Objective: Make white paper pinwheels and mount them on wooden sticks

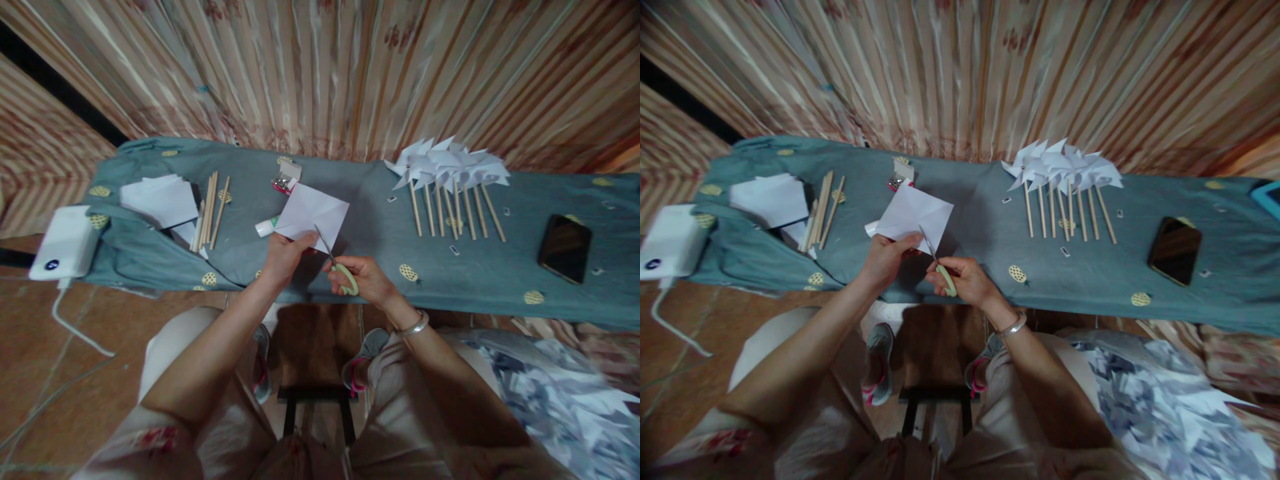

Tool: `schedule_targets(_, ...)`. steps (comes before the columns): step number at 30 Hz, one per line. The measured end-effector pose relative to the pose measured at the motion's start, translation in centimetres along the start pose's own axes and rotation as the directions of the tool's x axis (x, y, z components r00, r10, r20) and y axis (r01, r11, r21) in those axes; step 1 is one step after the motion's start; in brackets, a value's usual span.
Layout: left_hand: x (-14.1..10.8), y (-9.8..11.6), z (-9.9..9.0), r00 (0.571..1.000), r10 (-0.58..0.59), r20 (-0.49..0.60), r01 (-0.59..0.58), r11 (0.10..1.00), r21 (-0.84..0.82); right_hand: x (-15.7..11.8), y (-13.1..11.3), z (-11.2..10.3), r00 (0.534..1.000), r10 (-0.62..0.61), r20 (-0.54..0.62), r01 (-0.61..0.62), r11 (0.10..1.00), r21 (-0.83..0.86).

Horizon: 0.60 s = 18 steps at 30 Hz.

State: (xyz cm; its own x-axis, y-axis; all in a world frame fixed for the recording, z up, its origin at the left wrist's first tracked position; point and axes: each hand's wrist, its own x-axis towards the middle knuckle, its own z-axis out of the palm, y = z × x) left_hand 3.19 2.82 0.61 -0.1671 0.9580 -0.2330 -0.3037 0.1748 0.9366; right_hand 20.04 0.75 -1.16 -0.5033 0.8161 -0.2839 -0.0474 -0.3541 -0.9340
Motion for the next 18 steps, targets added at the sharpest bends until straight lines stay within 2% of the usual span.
schedule_targets(18,0.01,-0.20,0.02,1.000,-0.006,-0.008,0.006,1.000,-0.014,0.01,0.02,0.07,1.000,0.001,-0.011,-0.001,1.000,0.003)
